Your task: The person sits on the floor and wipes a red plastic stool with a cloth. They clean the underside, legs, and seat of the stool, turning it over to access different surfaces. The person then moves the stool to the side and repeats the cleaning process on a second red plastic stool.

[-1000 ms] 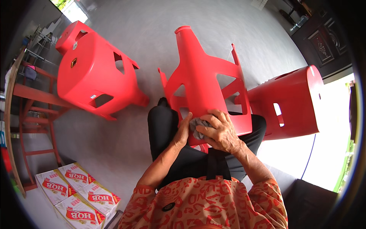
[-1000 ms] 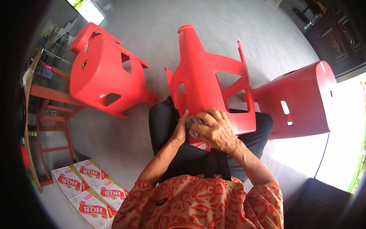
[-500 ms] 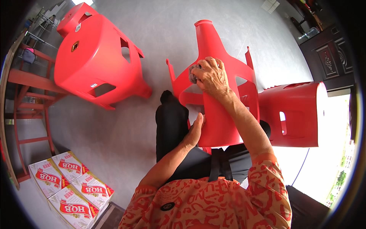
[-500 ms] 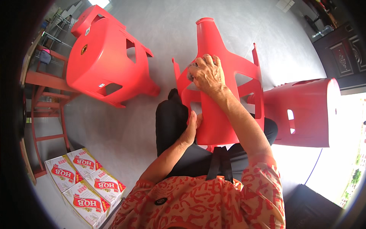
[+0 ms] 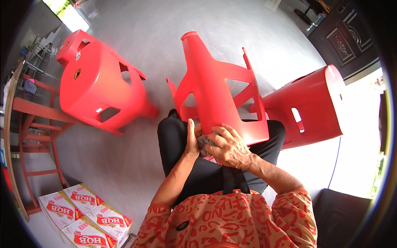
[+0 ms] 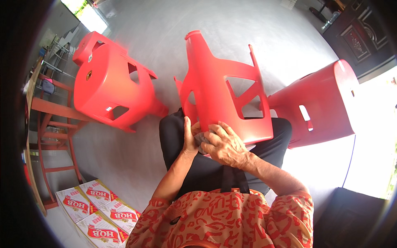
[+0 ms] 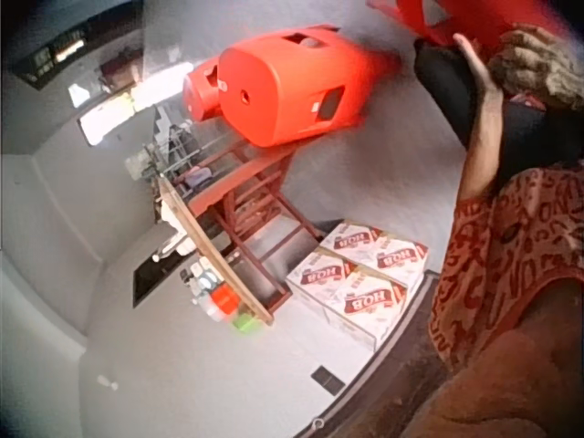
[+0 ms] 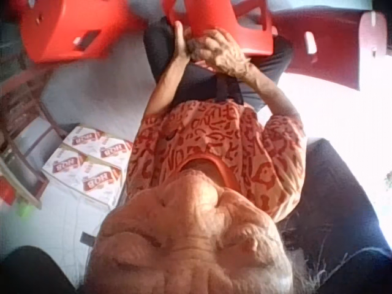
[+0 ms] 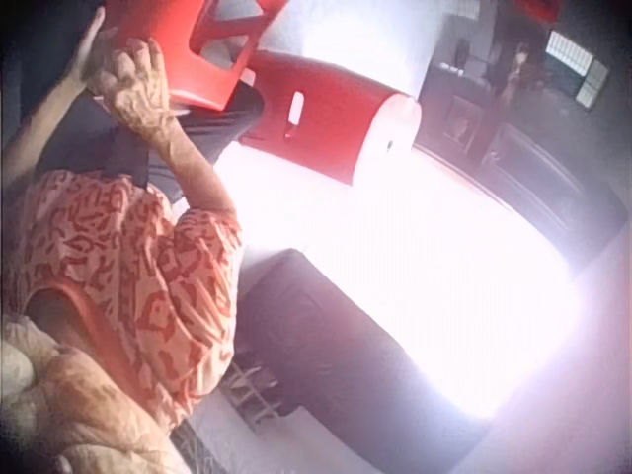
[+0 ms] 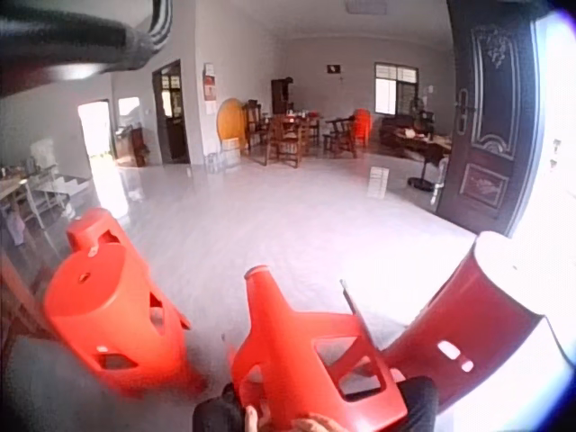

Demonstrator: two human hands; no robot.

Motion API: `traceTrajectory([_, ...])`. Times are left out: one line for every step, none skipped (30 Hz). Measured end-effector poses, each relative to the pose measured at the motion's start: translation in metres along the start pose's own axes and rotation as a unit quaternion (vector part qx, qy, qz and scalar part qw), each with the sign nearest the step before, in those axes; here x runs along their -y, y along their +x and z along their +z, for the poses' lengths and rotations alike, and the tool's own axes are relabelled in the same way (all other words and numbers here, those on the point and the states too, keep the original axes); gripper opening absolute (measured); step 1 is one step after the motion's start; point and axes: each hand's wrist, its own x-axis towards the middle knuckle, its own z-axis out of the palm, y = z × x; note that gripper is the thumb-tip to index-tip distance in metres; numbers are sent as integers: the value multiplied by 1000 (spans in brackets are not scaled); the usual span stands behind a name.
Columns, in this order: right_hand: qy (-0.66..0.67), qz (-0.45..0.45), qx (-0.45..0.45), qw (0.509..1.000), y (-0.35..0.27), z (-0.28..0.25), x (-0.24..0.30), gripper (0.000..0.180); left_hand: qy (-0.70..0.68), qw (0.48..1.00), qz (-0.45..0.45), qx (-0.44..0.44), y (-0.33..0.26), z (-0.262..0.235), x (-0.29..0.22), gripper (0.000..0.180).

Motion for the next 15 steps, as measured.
traceTrajectory([-1,3,-12,1000,-8,-1,2,33,6,1000,5,-12,-2,5,-3,84])
traceTrajectory([7,14,-26,1000,-15,-3,2,35,0,1000,16,-24,-1,7,-1,80])
traceTrajectory([14,25,-40,999,-20,-4,2,37,-6,999,27,-36,1,8,0,76])
traceTrajectory([23,35,-54,998,-23,-4,1,39,-11,998,40,-51,3,9,1,73])
traceTrajectory([23,45,-50,997,-23,-3,-1,43,28,994,58,-91,3,10,1,57])
traceTrajectory([36,68,-48,996,-19,-3,-3,41,81,992,34,-86,3,1,1,54])
traceTrajectory([49,95,-45,993,-13,-6,-5,39,132,988,8,-80,2,-5,-3,51])
traceTrajectory([62,121,-42,990,-5,-7,-9,37,183,980,-19,-73,3,-9,-5,48])
traceTrajectory([68,127,-48,988,2,-3,-19,36,200,977,33,-61,0,-8,-1,42])
traceTrajectory([80,116,-59,988,8,3,-29,43,198,975,57,-82,-1,-1,-2,42])
traceTrajectory([80,110,-55,989,18,4,-37,43,196,972,81,-102,0,6,-1,42])
traceTrajectory([79,104,-50,990,28,5,-45,43,193,968,105,-122,0,11,-1,42])
traceTrajectory([74,112,-55,989,39,7,-52,43,183,969,94,-139,-1,17,-2,41])
traceTrajectory([72,118,-60,989,50,10,-59,43,186,971,75,-133,-2,15,-2,41])
traceTrajectory([69,124,-66,988,61,14,-67,43,189,972,56,-126,-2,11,-3,41])
